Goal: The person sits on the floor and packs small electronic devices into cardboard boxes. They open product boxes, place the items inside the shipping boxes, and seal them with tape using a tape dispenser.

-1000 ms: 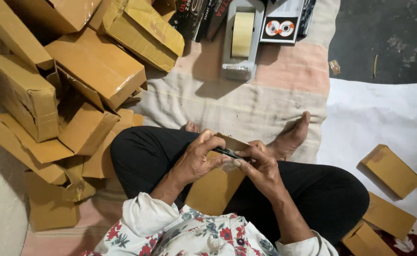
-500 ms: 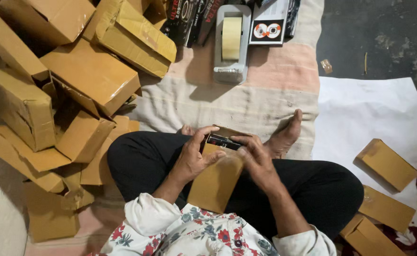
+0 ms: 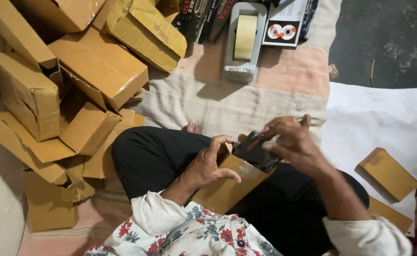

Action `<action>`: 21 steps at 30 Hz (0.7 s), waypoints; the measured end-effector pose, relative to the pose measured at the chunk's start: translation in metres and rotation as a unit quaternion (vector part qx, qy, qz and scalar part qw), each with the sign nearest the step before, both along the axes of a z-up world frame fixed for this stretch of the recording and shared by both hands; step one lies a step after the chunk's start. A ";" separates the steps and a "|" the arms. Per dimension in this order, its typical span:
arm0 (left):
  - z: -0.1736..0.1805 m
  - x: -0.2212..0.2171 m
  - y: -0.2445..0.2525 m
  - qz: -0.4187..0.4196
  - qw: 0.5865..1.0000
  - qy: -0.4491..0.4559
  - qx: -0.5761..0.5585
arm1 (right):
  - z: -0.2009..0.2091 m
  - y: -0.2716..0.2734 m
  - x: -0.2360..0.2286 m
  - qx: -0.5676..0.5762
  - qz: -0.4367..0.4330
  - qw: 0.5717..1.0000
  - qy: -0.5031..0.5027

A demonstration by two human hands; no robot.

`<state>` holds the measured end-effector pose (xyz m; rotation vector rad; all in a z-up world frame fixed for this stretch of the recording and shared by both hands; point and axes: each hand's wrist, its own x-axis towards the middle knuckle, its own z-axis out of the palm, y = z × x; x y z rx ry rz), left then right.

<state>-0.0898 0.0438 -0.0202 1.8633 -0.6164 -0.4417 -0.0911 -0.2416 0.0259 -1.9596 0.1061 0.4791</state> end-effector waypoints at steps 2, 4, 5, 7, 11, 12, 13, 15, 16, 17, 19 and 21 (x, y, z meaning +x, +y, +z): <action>0.002 -0.002 0.001 -0.009 0.998 -0.042 0.044 | 0.011 -0.019 0.011 0.021 0.036 0.998 0.056; 0.002 -0.003 -0.001 -0.012 0.997 -0.062 0.031 | 0.014 -0.022 0.019 -0.014 0.113 0.993 0.038; 0.002 -0.002 -0.003 -0.010 0.998 -0.062 -0.004 | 0.012 -0.018 0.023 -0.059 0.173 0.983 -0.008; 0.001 0.000 -0.004 -0.008 0.998 -0.069 0.002 | 0.005 -0.001 0.027 -0.096 0.261 0.958 -0.065; -0.001 -0.002 0.005 0.000 0.999 -0.031 0.028 | -0.010 0.040 0.008 -0.061 0.279 0.940 -0.188; -0.003 -0.001 0.007 0.001 1.000 -0.010 -0.002 | -0.011 0.045 0.002 -0.055 0.254 0.935 -0.242; -0.003 -0.001 0.008 0.008 1.000 -0.012 -0.010 | -0.011 0.049 -0.004 -0.077 0.226 0.940 -0.243; -0.002 0.001 0.008 0.025 0.999 -0.019 -0.027 | -0.009 0.058 -0.014 -0.122 0.171 0.946 -0.249; -0.001 0.004 0.007 0.029 0.999 -0.016 -0.031 | -0.008 0.063 -0.019 -0.142 0.129 0.945 -0.264; 0.000 0.007 0.005 0.032 0.999 -0.013 -0.036 | -0.009 0.069 -0.023 -0.163 0.087 0.943 -0.278; 0.002 0.008 0.001 0.021 0.998 -0.039 -0.044 | -0.012 0.078 -0.033 -0.176 -0.006 0.937 -0.303; 0.007 0.004 0.003 -0.005 0.994 -0.102 -0.040 | -0.018 0.091 -0.047 -0.150 -0.109 0.927 -0.326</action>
